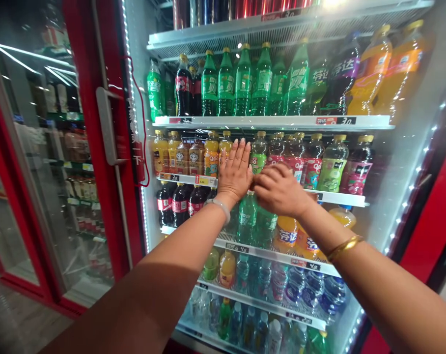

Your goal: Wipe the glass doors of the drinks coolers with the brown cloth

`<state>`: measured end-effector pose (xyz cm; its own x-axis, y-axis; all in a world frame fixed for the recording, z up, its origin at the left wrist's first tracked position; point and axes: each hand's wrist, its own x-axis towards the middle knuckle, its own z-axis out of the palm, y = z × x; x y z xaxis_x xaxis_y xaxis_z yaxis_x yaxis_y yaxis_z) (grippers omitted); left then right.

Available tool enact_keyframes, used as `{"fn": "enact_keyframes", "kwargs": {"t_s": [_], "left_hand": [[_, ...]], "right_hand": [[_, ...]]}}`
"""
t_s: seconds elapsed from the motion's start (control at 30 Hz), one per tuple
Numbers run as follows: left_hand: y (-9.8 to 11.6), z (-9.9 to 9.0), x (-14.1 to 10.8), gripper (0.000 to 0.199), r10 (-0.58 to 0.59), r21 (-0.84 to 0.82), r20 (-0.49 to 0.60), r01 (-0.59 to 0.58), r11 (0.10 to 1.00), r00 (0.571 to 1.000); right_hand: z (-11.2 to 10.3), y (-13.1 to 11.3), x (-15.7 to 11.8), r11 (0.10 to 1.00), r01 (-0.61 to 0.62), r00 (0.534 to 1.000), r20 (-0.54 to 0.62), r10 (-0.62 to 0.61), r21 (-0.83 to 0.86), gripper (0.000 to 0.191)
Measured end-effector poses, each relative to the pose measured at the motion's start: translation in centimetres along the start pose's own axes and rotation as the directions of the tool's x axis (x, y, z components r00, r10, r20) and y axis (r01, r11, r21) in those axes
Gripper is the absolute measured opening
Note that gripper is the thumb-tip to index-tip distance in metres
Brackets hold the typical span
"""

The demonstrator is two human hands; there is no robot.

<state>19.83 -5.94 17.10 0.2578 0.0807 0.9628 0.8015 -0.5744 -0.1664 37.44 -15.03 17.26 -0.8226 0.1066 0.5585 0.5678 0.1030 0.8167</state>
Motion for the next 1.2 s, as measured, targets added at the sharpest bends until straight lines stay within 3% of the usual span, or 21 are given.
{"fn": "enact_keyframes", "kwargs": {"t_s": [0.07, 0.17, 0.3, 0.4, 0.47, 0.53, 0.6, 0.63, 0.77, 0.83, 0.9, 0.97, 1.0, 1.07, 1.1, 1.13, 1.2], "left_hand": [[0.1, 0.0, 0.0, 0.067, 0.002, -0.002, 0.002, -0.002, 1.000, 1.000], [0.1, -0.1, 0.0, 0.068, 0.000, 0.003, 0.017, 0.000, 1.000, 1.000], [0.1, 0.0, 0.0, 0.067, -0.007, 0.024, 0.018, 0.007, 1.000, 1.000], [0.1, 0.0, -0.1, 0.065, -0.008, 0.029, 0.013, 0.007, 1.000, 1.000], [0.1, 0.0, -0.1, 0.065, -0.009, 0.028, 0.018, 0.008, 1.000, 1.000], [0.1, -0.2, -0.1, 0.066, -0.011, 0.027, 0.025, 0.010, 1.000, 1.000], [0.2, -0.3, -0.1, 0.066, -0.010, 0.031, 0.037, 0.009, 0.999, 0.999], [0.2, -0.4, 0.0, 0.066, -0.010, 0.034, 0.045, 0.008, 0.999, 0.999], [0.1, -0.4, 0.0, 0.064, -0.008, 0.044, 0.068, 0.005, 0.999, 0.998], [0.0, -0.2, 0.0, 0.063, -0.010, 0.037, 0.051, 0.008, 0.999, 0.999], [-0.1, 0.0, -0.1, 0.063, -0.010, 0.013, 0.029, 0.010, 1.000, 1.000], [0.0, 0.0, -0.1, 0.065, -0.008, -0.019, 0.021, 0.008, 1.000, 1.000], [0.0, 0.0, -0.1, 0.065, -0.008, -0.032, 0.024, 0.009, 0.999, 1.000], [0.0, -0.2, -0.1, 0.066, -0.010, -0.043, 0.028, 0.011, 0.999, 1.000], [0.1, -0.2, -0.1, 0.066, -0.011, -0.042, 0.028, 0.012, 0.999, 1.000], [0.1, -0.3, -0.1, 0.066, -0.011, -0.038, 0.028, 0.012, 0.999, 1.000], [0.1, -0.2, -0.1, 0.066, -0.010, -0.026, 0.026, 0.010, 1.000, 1.000]], "right_hand": [[-0.4, 1.3, -0.9, 0.987, -0.146, 0.988, -0.069, 0.141, -0.064, 0.020], [-0.6, 0.1, -2.1, 0.930, -0.349, 0.929, -0.175, 0.327, -0.115, 0.024], [0.1, -1.3, -0.2, 0.960, -0.257, 0.965, -0.082, 0.249, -0.112, 0.014], [0.9, 1.7, 2.7, 0.963, -0.246, 0.969, -0.064, 0.240, -0.109, 0.013], [1.3, 4.3, 3.7, 0.917, -0.383, 0.920, -0.132, 0.368, -0.114, 0.018], [1.5, 5.4, 3.5, 0.841, -0.534, 0.837, -0.198, 0.510, -0.086, 0.021], [1.5, 4.4, 2.6, 0.795, -0.604, 0.782, -0.234, 0.578, -0.054, 0.021], [1.5, 3.2, 2.1, 0.795, -0.605, 0.779, -0.244, 0.577, -0.051, 0.021], [1.6, -1.0, 1.7, 0.905, -0.416, 0.899, -0.194, 0.393, -0.091, 0.014], [1.7, -0.6, 2.6, 0.947, -0.307, 0.947, -0.129, 0.295, -0.089, 0.010], [1.7, 1.4, 3.4, 0.946, -0.318, 0.945, -0.096, 0.311, -0.064, 0.013], [1.8, 3.3, 3.4, 0.889, -0.457, 0.882, -0.137, 0.452, -0.012, 0.021], [1.7, 3.7, 3.2, 0.833, -0.553, 0.815, -0.192, 0.547, 0.024, 0.024], [1.7, 2.8, 2.2, 0.722, -0.686, 0.676, -0.291, 0.677, 0.087, 0.026], [1.7, 1.7, 1.6, 0.702, -0.706, 0.647, -0.316, 0.693, 0.095, 0.025], [1.8, 0.3, 1.1, 0.717, -0.692, 0.663, -0.320, 0.677, 0.084, 0.024], [1.8, -2.2, 0.7, 0.831, -0.555, 0.796, -0.268, 0.542, 0.031, 0.022]]}}
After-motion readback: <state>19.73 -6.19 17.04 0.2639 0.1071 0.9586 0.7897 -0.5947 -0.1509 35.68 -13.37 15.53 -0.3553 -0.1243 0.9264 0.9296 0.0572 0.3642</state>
